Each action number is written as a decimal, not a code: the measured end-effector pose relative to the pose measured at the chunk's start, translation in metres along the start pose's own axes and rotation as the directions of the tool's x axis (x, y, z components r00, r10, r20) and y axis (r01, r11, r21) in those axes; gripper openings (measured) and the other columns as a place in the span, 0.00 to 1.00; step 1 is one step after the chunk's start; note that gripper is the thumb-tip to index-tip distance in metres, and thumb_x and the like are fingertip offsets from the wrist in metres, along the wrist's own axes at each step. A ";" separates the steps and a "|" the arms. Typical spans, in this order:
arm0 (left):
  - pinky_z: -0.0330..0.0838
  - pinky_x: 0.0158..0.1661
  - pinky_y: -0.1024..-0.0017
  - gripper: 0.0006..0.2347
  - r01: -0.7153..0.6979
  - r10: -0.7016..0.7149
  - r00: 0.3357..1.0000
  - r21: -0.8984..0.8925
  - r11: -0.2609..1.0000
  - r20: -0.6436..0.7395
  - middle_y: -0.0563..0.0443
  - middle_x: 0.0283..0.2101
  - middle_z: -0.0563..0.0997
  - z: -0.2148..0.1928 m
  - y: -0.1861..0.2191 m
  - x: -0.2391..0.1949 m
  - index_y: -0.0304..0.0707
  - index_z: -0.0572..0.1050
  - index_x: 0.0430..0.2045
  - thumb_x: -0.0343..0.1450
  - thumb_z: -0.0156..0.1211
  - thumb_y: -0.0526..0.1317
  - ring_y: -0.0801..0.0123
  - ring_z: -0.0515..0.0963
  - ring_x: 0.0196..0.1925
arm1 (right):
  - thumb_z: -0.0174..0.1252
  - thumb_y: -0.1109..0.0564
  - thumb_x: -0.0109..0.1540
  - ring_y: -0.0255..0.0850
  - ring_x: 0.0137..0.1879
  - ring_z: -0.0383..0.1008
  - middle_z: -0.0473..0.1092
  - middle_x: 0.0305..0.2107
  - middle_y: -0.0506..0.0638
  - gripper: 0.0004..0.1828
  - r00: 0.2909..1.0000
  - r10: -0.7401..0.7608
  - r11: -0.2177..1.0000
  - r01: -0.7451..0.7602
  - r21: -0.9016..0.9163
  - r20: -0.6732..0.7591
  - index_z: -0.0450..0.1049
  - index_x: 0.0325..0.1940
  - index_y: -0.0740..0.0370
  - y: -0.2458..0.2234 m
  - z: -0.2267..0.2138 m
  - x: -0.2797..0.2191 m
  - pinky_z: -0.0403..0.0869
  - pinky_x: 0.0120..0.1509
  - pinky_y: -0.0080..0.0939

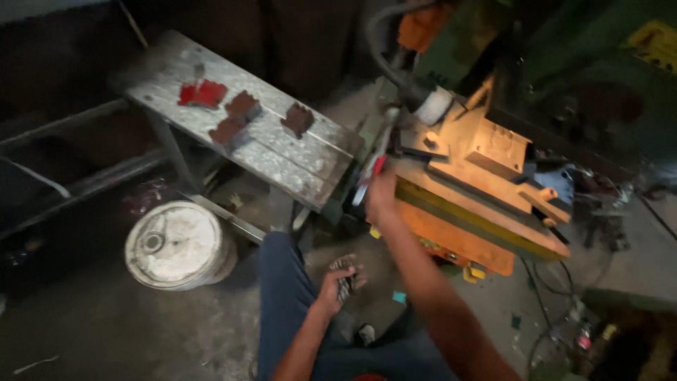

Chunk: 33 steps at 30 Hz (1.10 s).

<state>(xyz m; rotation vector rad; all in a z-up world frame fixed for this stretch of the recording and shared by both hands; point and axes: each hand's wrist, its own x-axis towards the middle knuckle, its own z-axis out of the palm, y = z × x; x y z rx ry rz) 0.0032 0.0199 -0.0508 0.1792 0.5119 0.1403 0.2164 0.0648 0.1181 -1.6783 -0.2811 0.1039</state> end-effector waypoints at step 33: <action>0.85 0.45 0.52 0.24 -0.030 0.039 0.997 0.143 0.989 -0.061 0.35 0.44 0.83 0.000 -0.008 0.002 0.40 0.73 0.55 0.62 0.67 0.32 0.51 0.87 0.40 | 0.56 0.61 0.61 0.75 0.57 0.71 0.70 0.48 0.76 0.23 0.864 -0.165 0.354 0.502 -0.789 0.476 0.71 0.59 0.70 -0.039 -0.234 -0.029 0.71 0.58 0.67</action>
